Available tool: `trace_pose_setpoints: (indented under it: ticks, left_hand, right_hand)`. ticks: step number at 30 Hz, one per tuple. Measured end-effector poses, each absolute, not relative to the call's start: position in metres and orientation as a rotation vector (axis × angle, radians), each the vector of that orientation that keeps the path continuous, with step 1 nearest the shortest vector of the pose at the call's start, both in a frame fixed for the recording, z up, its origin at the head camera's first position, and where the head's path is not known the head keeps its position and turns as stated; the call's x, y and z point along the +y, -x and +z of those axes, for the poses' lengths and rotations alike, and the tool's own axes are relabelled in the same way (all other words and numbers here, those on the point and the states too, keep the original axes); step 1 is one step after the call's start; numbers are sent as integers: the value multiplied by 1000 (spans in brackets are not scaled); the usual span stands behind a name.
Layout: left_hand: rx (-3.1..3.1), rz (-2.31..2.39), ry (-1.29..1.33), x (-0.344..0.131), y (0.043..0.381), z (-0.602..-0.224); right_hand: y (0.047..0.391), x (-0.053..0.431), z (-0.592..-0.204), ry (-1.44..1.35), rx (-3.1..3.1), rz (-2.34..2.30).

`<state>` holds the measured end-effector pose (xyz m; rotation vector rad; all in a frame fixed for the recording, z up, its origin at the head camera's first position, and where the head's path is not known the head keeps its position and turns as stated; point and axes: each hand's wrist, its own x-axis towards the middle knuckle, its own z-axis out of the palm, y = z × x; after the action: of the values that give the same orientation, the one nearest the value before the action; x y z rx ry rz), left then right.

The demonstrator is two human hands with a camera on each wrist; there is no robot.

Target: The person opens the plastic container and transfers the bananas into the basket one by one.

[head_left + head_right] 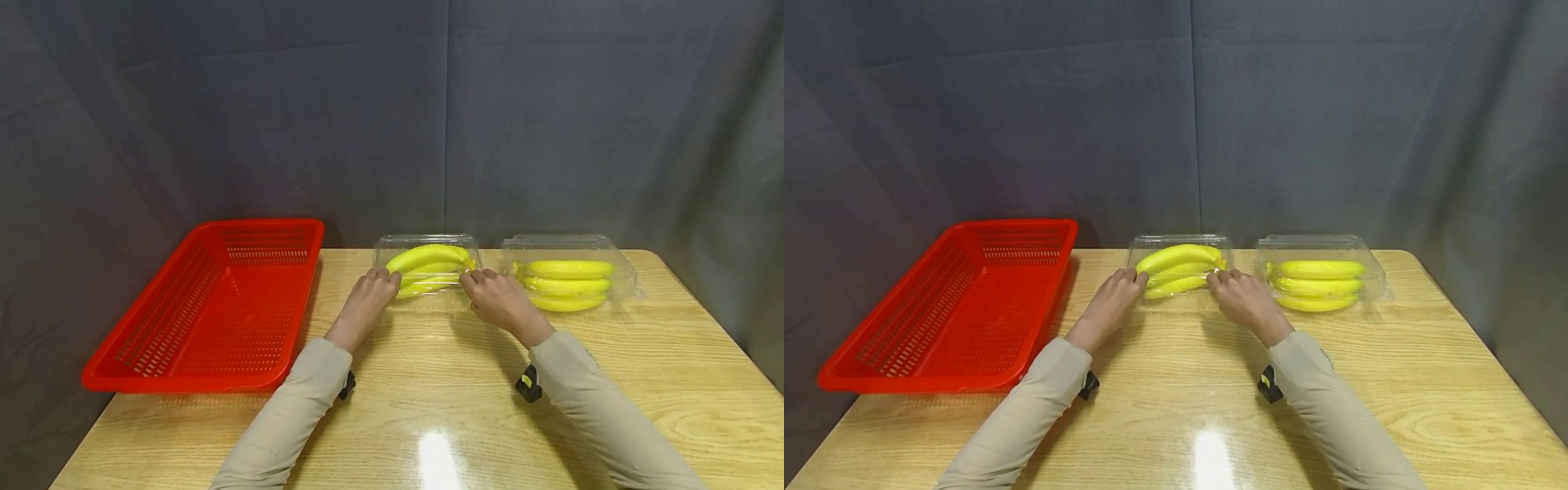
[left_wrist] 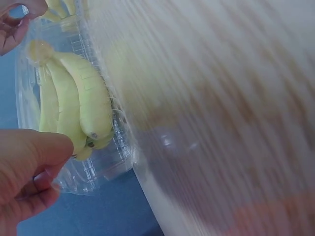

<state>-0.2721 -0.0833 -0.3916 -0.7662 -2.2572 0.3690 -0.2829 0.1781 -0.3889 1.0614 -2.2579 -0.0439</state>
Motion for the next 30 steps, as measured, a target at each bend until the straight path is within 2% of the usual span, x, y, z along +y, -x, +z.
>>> trace_pose_setpoints:
  ticks: [30]
  left_hand:
    - [-2289,257,801,-84,269,-389]
  right_hand:
    - [282,177,-403,-1058,-2148,21]
